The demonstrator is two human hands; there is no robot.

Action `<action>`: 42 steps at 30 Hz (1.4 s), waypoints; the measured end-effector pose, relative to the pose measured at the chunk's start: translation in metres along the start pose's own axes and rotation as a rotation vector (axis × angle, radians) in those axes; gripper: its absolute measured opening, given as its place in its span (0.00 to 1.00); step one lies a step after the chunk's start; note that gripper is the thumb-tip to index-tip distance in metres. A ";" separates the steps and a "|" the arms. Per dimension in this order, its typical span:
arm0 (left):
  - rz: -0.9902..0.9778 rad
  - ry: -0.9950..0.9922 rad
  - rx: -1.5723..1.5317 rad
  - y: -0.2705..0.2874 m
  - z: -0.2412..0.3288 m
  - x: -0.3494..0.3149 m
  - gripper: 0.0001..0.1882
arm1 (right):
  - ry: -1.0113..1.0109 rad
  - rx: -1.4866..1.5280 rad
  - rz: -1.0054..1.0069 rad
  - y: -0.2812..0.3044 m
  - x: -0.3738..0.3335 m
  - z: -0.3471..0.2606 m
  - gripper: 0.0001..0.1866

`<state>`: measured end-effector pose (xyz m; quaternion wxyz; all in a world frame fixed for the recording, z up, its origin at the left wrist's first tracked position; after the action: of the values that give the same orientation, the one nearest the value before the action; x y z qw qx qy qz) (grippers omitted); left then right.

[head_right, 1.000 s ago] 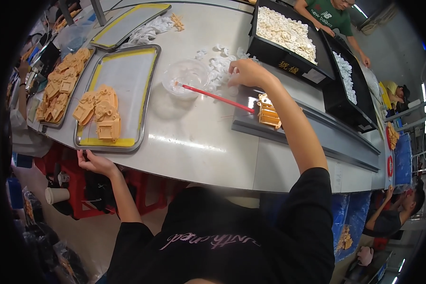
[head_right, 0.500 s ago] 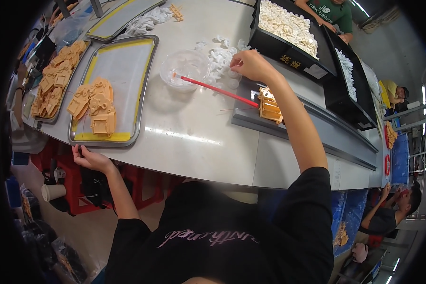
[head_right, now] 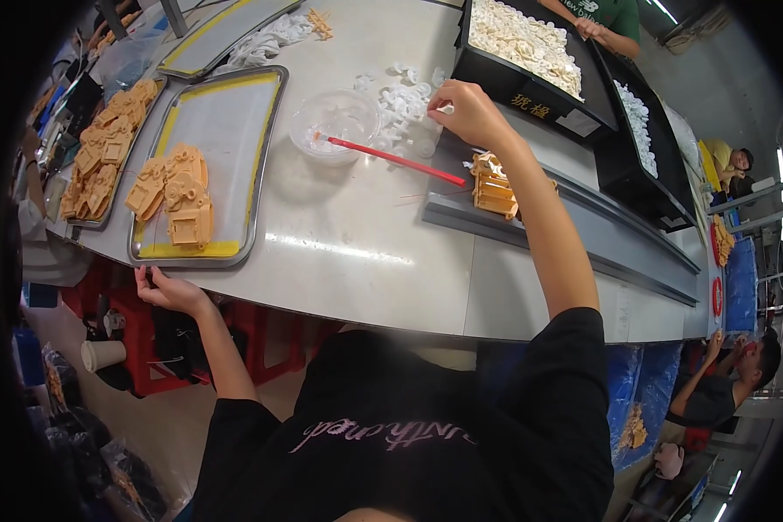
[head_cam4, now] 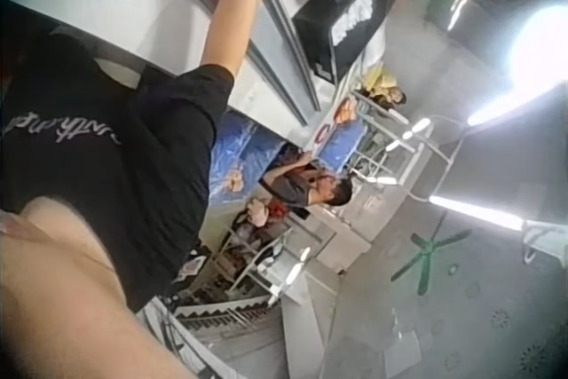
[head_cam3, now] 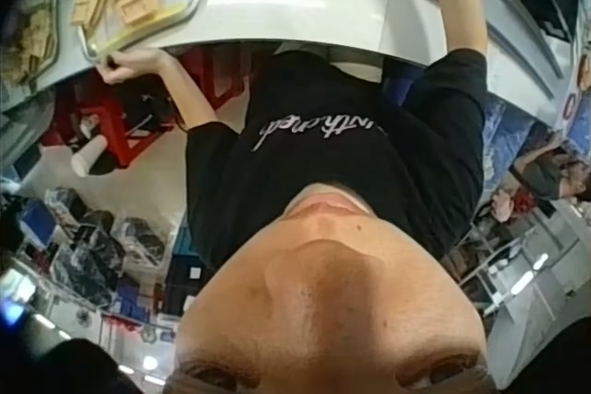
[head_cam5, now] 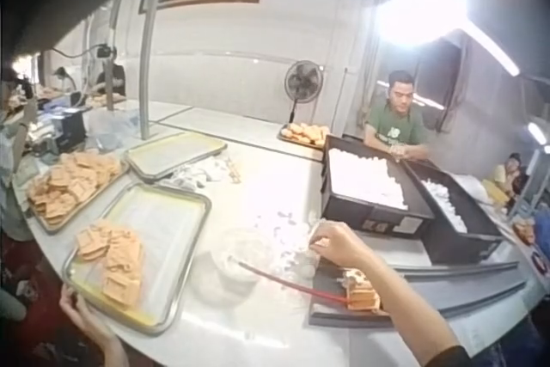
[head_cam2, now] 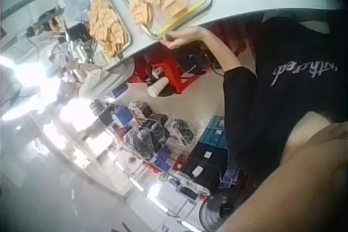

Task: Assembling plastic toy waffles by adding cream and small decorative components.

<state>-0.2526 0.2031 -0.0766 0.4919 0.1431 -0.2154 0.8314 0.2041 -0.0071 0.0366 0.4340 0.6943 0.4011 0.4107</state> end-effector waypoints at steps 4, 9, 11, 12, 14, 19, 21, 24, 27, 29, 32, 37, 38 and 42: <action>0.055 -0.135 0.034 0.006 0.012 -0.002 0.14 | 0.001 0.068 0.147 0.031 -0.017 -0.007 0.06; -0.120 -0.701 -0.373 0.011 0.121 -0.063 0.08 | -0.013 0.211 0.288 0.066 -0.076 -0.020 0.05; -0.689 -0.319 -0.880 -0.003 0.168 -0.125 0.08 | -0.016 0.241 0.294 0.071 -0.099 -0.037 0.06; -1.207 -0.162 -0.858 -0.012 0.181 -0.152 0.08 | -0.038 0.260 0.320 0.075 -0.113 -0.039 0.06; -1.618 0.200 -0.707 -0.040 0.213 -0.201 0.13 | -0.097 0.345 0.381 0.075 -0.134 -0.048 0.05; -1.586 0.775 -0.649 -0.110 0.226 -0.260 0.19 | -0.077 0.326 0.461 0.078 -0.190 -0.066 0.06; -1.624 0.721 -0.639 -0.132 0.235 -0.268 0.17 | -0.043 0.380 0.478 0.076 -0.197 -0.074 0.07; -1.553 0.572 -0.717 -0.152 0.233 -0.281 0.11 | -0.077 0.440 0.531 0.071 -0.200 -0.073 0.08; -1.584 0.407 -0.749 -0.163 0.241 -0.282 0.07 | -0.070 0.480 0.590 0.074 -0.204 -0.063 0.07; -1.599 0.343 -0.761 -0.169 0.232 -0.286 0.07 | -0.262 0.805 0.643 0.062 -0.200 -0.048 0.06; -1.613 0.250 -0.687 -0.176 0.218 -0.285 0.05 | -0.364 0.791 0.594 0.053 -0.187 -0.033 0.04; -1.472 0.169 -0.567 -0.187 0.204 -0.279 0.05 | -0.305 0.139 0.628 0.057 -0.168 -0.004 0.05; -1.432 0.186 -0.544 -0.189 0.199 -0.278 0.05 | -0.221 0.072 0.614 0.052 -0.162 0.001 0.06; -1.407 0.155 -0.509 -0.189 0.196 -0.274 0.06 | -0.226 -0.180 0.404 0.032 -0.153 0.006 0.03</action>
<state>0.0492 -0.0214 0.0111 0.9387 0.0696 -0.2234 0.2532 0.1643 -0.1585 0.0309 0.4455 0.7605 0.1649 0.4427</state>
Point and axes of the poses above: each hand's wrist, its own x-axis towards the middle knuckle, its own y-axis out of the back of the hand, z = x × y, the point moved 5 cm from there along x, towards the middle knuckle, and after that the axes turned 5 degrees about -x, right-handed, at the moved point
